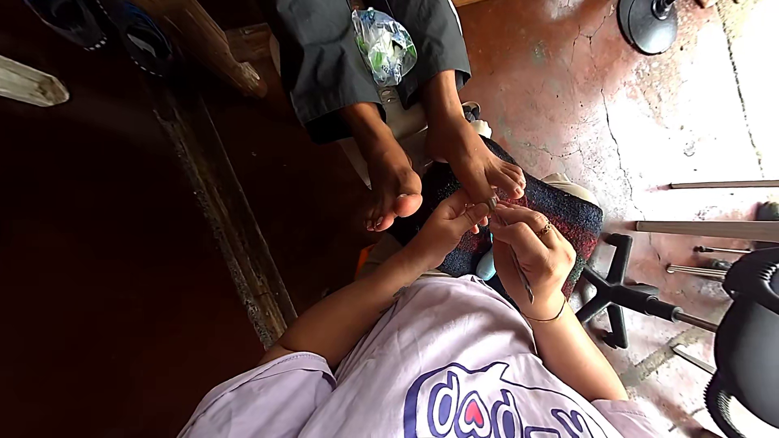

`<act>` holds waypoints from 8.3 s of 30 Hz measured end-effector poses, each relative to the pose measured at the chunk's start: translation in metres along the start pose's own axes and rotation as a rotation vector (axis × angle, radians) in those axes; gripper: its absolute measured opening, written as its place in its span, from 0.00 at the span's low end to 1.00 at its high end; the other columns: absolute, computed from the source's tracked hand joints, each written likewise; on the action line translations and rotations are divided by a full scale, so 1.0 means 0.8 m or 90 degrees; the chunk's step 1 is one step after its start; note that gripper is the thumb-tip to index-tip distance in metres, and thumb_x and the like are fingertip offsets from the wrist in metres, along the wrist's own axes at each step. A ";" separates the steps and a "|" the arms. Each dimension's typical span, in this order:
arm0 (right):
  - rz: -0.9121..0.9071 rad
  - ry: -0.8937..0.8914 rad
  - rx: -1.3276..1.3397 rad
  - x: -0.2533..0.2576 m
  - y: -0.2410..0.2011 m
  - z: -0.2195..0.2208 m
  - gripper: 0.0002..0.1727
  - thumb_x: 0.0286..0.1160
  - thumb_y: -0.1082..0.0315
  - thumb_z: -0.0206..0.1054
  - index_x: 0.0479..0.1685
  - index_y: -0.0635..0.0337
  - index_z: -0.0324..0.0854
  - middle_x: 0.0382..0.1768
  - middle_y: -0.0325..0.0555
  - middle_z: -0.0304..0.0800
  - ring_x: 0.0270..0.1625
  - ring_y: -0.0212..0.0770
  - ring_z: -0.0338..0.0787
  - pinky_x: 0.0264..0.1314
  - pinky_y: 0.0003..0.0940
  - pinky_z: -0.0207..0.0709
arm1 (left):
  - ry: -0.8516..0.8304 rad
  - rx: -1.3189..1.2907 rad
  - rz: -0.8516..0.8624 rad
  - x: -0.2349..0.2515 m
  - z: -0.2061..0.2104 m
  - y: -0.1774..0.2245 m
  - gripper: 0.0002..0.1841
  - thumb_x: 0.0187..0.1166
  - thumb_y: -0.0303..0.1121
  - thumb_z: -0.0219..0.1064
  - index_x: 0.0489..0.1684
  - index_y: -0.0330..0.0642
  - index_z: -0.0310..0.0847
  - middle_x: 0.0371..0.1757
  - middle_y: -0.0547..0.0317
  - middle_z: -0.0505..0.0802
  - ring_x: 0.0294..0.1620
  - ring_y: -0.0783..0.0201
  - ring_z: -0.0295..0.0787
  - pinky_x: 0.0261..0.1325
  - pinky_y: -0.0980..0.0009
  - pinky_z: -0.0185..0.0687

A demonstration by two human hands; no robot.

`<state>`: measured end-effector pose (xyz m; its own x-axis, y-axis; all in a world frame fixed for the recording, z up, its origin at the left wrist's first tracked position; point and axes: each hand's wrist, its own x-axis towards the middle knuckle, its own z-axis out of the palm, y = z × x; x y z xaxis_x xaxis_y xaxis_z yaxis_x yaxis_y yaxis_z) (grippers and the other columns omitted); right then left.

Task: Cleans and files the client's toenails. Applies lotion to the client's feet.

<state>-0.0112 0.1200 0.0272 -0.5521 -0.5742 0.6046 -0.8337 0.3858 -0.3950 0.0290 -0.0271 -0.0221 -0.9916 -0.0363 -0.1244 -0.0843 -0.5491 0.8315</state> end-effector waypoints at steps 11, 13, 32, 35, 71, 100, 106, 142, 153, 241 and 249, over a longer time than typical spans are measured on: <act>0.067 -0.063 0.306 0.084 -0.009 0.027 0.05 0.65 0.82 0.68 0.26 0.65 0.86 0.38 0.50 0.90 0.47 0.41 0.90 0.49 0.34 0.83 | 0.031 -0.024 0.003 -0.007 -0.001 0.003 0.11 0.83 0.25 0.59 0.44 0.54 0.86 0.37 0.76 0.92 0.39 0.82 0.87 0.47 0.81 0.85; 0.035 0.014 0.207 0.100 0.000 0.029 0.05 0.69 0.81 0.67 0.30 0.66 0.87 0.43 0.55 0.90 0.51 0.43 0.90 0.50 0.32 0.84 | 0.002 -0.018 0.005 -0.006 -0.004 0.001 0.10 0.86 0.26 0.57 0.51 0.50 0.84 0.41 0.72 0.91 0.40 0.78 0.85 0.48 0.79 0.83; 0.575 -0.580 -0.211 -0.071 0.011 0.002 0.31 0.76 0.43 0.70 0.54 0.68 0.85 0.50 0.65 0.90 0.54 0.65 0.91 0.53 0.64 0.81 | 0.056 -0.170 -0.145 0.004 0.016 0.030 0.08 0.85 0.36 0.62 0.47 0.48 0.88 0.44 0.65 0.90 0.39 0.72 0.86 0.40 0.77 0.84; 0.518 -0.441 -0.117 -0.081 0.019 -0.006 0.20 0.69 0.54 0.73 0.44 0.65 0.85 0.39 0.57 0.90 0.44 0.58 0.91 0.46 0.59 0.81 | 0.078 -0.154 -0.137 0.003 0.015 0.026 0.08 0.84 0.32 0.62 0.47 0.47 0.88 0.47 0.63 0.91 0.39 0.72 0.86 0.40 0.78 0.84; -0.155 0.058 -0.033 0.032 0.066 -0.009 0.11 0.76 0.73 0.71 0.54 0.51 0.87 0.62 0.56 0.81 0.74 0.52 0.77 0.77 0.46 0.69 | 0.234 -0.216 -0.247 0.004 0.059 0.053 0.25 0.93 0.53 0.44 0.38 0.47 0.82 0.36 0.62 0.88 0.32 0.68 0.85 0.36 0.74 0.82; -0.043 0.162 -0.041 0.028 0.089 -0.005 0.07 0.75 0.75 0.69 0.45 0.53 0.88 0.59 0.54 0.83 0.75 0.51 0.77 0.79 0.45 0.68 | 0.294 0.866 0.590 0.025 0.025 0.033 0.10 0.70 0.41 0.80 0.41 0.51 0.88 0.73 0.44 0.79 0.82 0.47 0.66 0.86 0.43 0.51; -0.029 0.180 -0.038 0.027 0.095 -0.004 0.07 0.75 0.74 0.70 0.45 0.53 0.88 0.59 0.55 0.84 0.75 0.51 0.77 0.79 0.45 0.68 | 0.264 0.878 0.660 0.026 0.024 0.028 0.04 0.72 0.37 0.79 0.40 0.57 0.92 0.70 0.47 0.82 0.80 0.48 0.69 0.83 0.39 0.50; 0.083 0.094 -0.030 0.007 0.112 0.007 0.08 0.74 0.74 0.71 0.48 0.58 0.91 0.50 0.54 0.92 0.60 0.54 0.88 0.63 0.47 0.79 | 0.194 1.149 0.504 0.039 0.049 0.049 0.03 0.74 0.35 0.75 0.39 0.56 0.94 0.71 0.47 0.84 0.79 0.44 0.72 0.82 0.29 0.39; 0.176 0.108 0.041 0.001 0.116 0.001 0.15 0.71 0.78 0.66 0.54 0.59 0.91 0.52 0.56 0.88 0.63 0.56 0.84 0.67 0.50 0.74 | 0.284 1.192 0.469 0.040 0.050 0.047 0.06 0.75 0.40 0.75 0.38 0.51 0.89 0.70 0.47 0.84 0.77 0.46 0.74 0.83 0.33 0.42; -0.133 -0.166 -0.034 0.121 -0.036 -0.002 0.12 0.78 0.73 0.66 0.52 0.55 0.93 0.55 0.58 0.89 0.57 0.52 0.87 0.57 0.44 0.77 | 0.364 0.593 0.602 -0.068 -0.055 0.047 0.05 0.74 0.31 0.75 0.39 0.52 0.96 0.66 0.47 0.85 0.76 0.53 0.72 0.78 0.50 0.61; -0.169 -0.212 -0.124 0.095 -0.072 0.015 0.18 0.77 0.75 0.64 0.57 0.47 0.94 0.58 0.60 0.87 0.57 0.58 0.85 0.54 0.52 0.74 | 0.436 0.582 0.649 -0.083 -0.066 0.032 0.02 0.68 0.32 0.81 0.32 0.52 0.95 0.62 0.51 0.85 0.73 0.58 0.73 0.79 0.60 0.65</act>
<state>-0.0056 0.0453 0.0875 -0.3187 -0.8595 0.3997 -0.9472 0.3047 -0.1000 0.0979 -0.0830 -0.0209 -0.4508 -0.5744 0.6833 0.2987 0.6242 0.7219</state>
